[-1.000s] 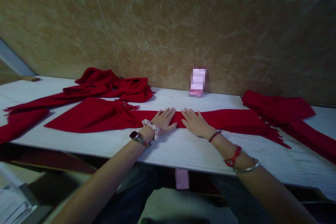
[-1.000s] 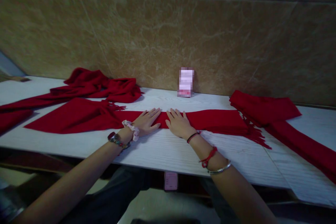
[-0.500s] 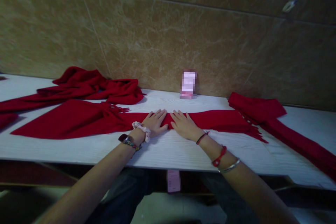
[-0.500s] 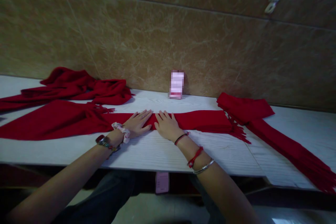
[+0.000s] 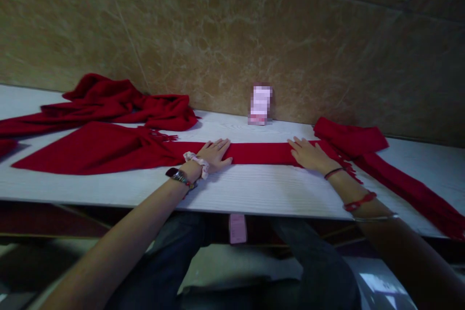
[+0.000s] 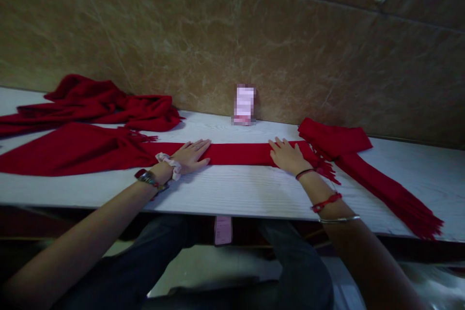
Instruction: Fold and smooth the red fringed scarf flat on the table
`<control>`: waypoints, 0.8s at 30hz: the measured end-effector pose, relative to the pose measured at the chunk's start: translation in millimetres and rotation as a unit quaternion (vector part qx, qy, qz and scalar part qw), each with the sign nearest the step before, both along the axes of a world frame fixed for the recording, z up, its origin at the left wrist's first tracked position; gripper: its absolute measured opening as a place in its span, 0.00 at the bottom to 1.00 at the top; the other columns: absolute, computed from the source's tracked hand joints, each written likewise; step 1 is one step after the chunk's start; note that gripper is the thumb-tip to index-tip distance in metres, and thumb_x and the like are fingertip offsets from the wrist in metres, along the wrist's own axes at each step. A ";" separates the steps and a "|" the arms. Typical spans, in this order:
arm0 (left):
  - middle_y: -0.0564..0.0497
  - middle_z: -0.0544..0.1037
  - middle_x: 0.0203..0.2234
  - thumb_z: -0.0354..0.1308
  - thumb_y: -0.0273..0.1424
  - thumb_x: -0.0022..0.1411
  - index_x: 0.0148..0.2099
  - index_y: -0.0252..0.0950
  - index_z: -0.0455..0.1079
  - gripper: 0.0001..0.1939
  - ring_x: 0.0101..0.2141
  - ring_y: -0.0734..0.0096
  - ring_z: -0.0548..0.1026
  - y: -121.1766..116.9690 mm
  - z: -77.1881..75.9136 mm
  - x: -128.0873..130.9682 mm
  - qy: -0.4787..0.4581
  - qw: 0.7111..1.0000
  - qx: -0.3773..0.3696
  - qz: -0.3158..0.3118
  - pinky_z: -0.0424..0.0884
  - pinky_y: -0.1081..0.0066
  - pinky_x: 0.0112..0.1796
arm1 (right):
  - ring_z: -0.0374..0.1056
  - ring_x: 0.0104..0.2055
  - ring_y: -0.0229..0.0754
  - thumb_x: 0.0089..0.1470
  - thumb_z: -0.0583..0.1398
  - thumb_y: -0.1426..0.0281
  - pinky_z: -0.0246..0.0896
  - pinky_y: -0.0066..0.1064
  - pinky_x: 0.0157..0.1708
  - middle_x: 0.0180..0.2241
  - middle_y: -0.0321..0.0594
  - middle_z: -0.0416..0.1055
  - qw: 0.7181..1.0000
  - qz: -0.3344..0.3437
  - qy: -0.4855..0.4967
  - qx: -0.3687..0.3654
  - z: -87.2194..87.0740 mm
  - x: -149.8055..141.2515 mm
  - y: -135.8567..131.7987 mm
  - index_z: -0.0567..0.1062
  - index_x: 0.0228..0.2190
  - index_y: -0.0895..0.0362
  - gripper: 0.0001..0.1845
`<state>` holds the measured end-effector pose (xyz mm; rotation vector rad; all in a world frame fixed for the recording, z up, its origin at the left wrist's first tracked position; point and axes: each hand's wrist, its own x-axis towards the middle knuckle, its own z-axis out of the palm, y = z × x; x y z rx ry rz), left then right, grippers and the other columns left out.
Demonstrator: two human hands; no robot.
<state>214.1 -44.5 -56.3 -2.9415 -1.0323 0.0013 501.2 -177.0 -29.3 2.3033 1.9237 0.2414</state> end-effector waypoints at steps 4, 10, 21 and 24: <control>0.43 0.49 0.61 0.37 0.42 0.61 0.63 0.28 0.43 0.33 0.59 0.59 0.47 -0.6 0.8 -2.0 0.005 1.000 0.006 0.000 0.46 0.55 0.55 | 0.48 0.59 0.56 0.58 0.41 0.70 0.49 0.52 0.51 0.57 0.59 0.52 0.997 -0.056 0.038 0.020 4.2 35.6 -12.0 0.57 0.56 0.67 0.26; 0.41 0.46 0.61 0.38 0.42 0.61 0.63 0.29 0.45 0.32 0.60 0.54 0.43 -6.7 22.5 29.6 0.027 0.999 -0.039 -0.003 0.44 0.49 0.54 | 0.43 0.61 0.54 0.57 0.44 0.67 0.43 0.49 0.55 0.59 0.55 0.48 0.996 0.040 0.033 0.071 18.7 8.2 5.4 0.55 0.56 0.67 0.27; 0.44 0.51 0.60 0.36 0.42 0.64 0.62 0.30 0.46 0.30 0.59 0.61 0.47 -14.6 -2.6 81.3 -0.038 0.994 -0.021 -0.098 0.48 0.56 0.55 | 0.45 0.60 0.51 0.58 0.41 0.67 0.44 0.51 0.55 0.60 0.48 0.49 0.998 0.040 0.034 0.031 -12.4 9.1 7.9 0.56 0.56 0.61 0.26; 0.44 0.51 0.60 0.36 0.42 0.64 0.62 0.29 0.46 0.30 0.59 0.61 0.48 -15.6 0.0 79.7 -0.033 0.995 -0.022 -0.095 0.48 0.56 0.55 | 0.47 0.60 0.51 0.58 0.41 0.67 0.45 0.50 0.55 0.59 0.48 0.51 0.997 -0.027 0.063 0.039 -14.4 46.4 -7.4 0.56 0.56 0.61 0.26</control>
